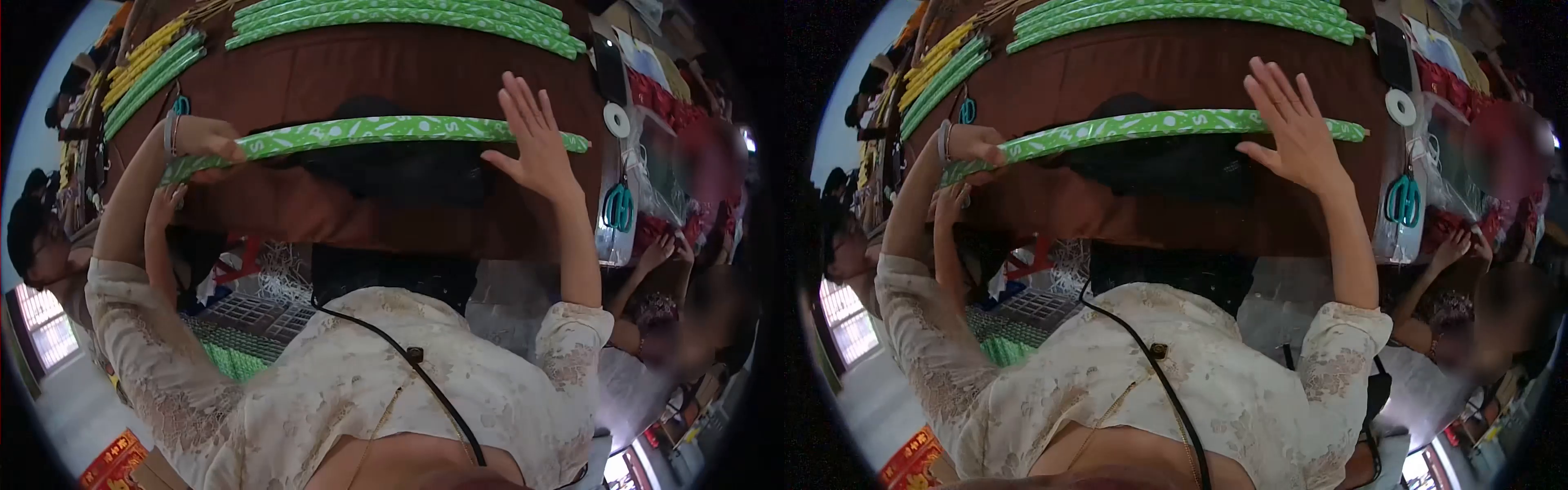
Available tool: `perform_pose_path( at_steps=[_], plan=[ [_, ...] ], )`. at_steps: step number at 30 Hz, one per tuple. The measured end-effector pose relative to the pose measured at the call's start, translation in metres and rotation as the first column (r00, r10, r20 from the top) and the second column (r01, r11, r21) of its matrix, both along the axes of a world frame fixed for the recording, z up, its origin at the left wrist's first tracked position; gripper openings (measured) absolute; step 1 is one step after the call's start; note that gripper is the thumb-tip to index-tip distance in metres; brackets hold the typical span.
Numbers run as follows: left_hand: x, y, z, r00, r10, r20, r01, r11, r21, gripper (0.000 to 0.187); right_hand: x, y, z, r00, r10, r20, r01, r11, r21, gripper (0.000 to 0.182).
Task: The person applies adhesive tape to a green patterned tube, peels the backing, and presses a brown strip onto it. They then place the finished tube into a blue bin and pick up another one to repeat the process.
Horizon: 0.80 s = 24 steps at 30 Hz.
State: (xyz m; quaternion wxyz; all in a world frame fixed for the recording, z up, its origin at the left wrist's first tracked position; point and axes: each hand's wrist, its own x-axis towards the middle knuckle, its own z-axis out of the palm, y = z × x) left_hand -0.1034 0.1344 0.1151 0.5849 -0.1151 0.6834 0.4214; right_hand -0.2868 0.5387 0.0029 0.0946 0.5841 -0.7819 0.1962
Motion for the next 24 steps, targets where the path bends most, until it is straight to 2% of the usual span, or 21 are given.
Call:
perform_pose_path(
  at_steps=[2, 4, 6, 8, 12, 14, 16, 18, 19, 20, 22, 24],
  plan=[
    [0.0, 0.003, 0.004, 0.995, 0.026, 0.092, -0.029, 0.999, 0.038, 0.046, 0.002, -0.017, 0.004, 0.999, 0.044, -0.017, -0.044, 0.999, 0.032, 0.079],
    [0.006, 0.002, 0.001, 0.994, 0.08, 0.077, -0.086, 0.994, 0.069, 0.044, 0.0, -0.027, -0.005, 0.975, 0.097, -0.2, -0.072, 0.989, 0.126, 0.076],
    [0.008, -0.004, -0.005, 0.99, 0.098, 0.097, -0.11, 0.987, 0.121, 0.041, 0.0, -0.029, -0.011, 0.972, 0.111, -0.206, -0.081, 0.986, 0.149, 0.073],
    [0.007, -0.005, -0.006, 0.988, 0.099, 0.121, -0.115, 0.984, 0.135, 0.04, -0.003, -0.027, -0.016, 0.944, 0.165, -0.286, -0.158, 0.986, 0.047, 0.066],
    [0.01, -0.006, -0.011, 0.983, 0.111, 0.143, -0.129, 0.983, 0.127, 0.038, -0.004, -0.022, -0.023, 0.893, 0.213, -0.396, -0.19, 0.977, 0.098, 0.061],
    [0.013, -0.007, -0.012, 0.984, 0.127, 0.122, -0.141, 0.983, 0.114, 0.038, -0.002, -0.021, -0.026, 0.755, 0.281, -0.592, -0.265, 0.957, 0.117, 0.062],
    [0.015, -0.008, -0.013, 0.984, 0.105, 0.145, -0.124, 0.984, 0.13, 0.038, 0.004, -0.032, -0.015, 0.746, 0.275, -0.607, -0.307, 0.95, 0.053, 0.06],
    [0.014, -0.005, -0.01, 0.985, 0.104, 0.134, -0.119, 0.987, 0.11, 0.038, 0.017, -0.046, 0.001, 0.938, 0.273, -0.215, -0.299, 0.95, -0.095, 0.065],
    [0.014, -0.007, -0.01, 0.988, 0.085, 0.126, -0.096, 0.992, 0.084, 0.038, 0.021, -0.057, 0.011, 0.953, 0.238, -0.187, -0.241, 0.971, 0.006, 0.072],
    [0.014, -0.023, -0.025, 0.999, -0.028, 0.046, 0.026, 0.999, 0.036, 0.039, 0.024, -0.064, 0.01, 0.953, 0.242, -0.181, -0.245, 0.969, 0.004, 0.072],
    [0.016, -0.009, -0.012, 0.998, 0.005, 0.057, -0.006, 1.0, 0.02, 0.039, 0.024, -0.076, 0.007, 0.908, 0.237, -0.345, -0.185, 0.967, 0.177, 0.073],
    [0.015, -0.002, -0.005, 0.997, 0.043, 0.058, -0.044, 0.999, 0.006, 0.039, 0.019, -0.077, -0.001, 0.889, 0.266, -0.373, -0.205, 0.959, 0.195, 0.074]
  ],
)
